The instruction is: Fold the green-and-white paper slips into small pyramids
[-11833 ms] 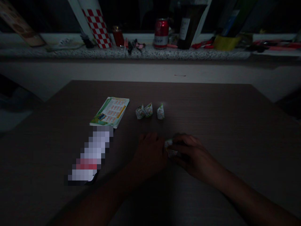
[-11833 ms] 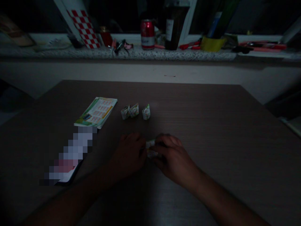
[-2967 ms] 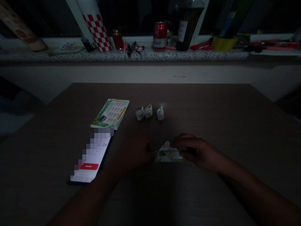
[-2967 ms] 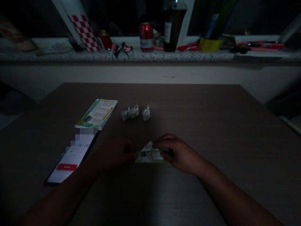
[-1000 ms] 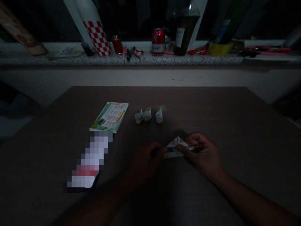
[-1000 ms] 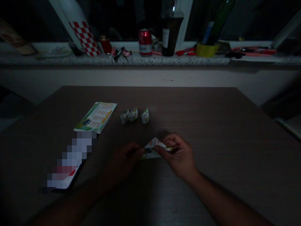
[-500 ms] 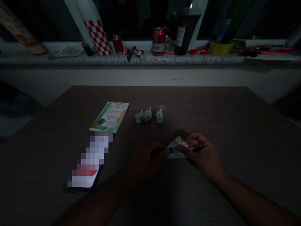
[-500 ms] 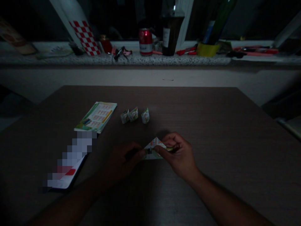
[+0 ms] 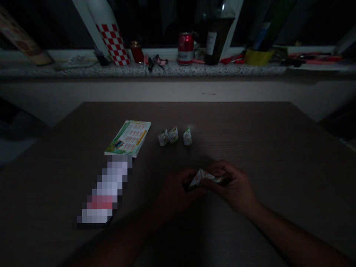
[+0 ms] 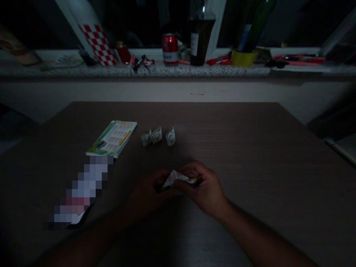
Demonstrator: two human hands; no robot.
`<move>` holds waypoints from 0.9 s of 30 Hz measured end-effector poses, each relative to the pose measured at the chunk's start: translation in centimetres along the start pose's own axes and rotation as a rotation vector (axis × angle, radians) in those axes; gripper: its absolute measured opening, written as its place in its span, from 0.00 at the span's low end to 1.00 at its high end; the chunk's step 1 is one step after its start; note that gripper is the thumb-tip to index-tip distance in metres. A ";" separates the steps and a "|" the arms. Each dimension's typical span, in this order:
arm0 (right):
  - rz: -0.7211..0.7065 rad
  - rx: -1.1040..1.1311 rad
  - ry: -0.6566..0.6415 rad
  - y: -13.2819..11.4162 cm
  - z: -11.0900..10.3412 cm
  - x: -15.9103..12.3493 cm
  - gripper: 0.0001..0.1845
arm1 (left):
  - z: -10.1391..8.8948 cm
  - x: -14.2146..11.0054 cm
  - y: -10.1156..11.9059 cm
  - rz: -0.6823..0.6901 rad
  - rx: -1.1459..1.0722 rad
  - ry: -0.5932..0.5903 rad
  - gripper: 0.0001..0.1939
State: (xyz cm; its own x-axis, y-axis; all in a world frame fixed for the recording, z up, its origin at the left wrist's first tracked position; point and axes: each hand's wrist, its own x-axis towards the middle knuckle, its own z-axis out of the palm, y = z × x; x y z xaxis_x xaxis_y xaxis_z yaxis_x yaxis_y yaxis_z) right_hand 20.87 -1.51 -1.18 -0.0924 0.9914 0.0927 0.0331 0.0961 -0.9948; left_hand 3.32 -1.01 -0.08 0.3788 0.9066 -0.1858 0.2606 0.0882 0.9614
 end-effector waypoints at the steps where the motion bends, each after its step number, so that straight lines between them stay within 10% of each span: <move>1: -0.005 -0.005 0.002 0.0 0.0 0.0 0.12 | 0.0 0.0 0.0 -0.004 -0.017 0.001 0.17; 27: -0.431 -0.342 0.005 -0.8 -1.3 0.6 0.07 | -1.0 0.1 0.4 -0.048 -0.077 0.130 0.10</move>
State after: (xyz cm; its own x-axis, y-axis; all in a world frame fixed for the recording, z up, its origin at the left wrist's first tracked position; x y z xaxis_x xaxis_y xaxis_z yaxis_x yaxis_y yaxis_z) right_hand 22.11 -0.90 -0.32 -0.1643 0.8562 0.4898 0.3153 0.5161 -0.7964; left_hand 2.56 -0.45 0.47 0.2479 0.9460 -0.2086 0.2052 0.1592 0.9657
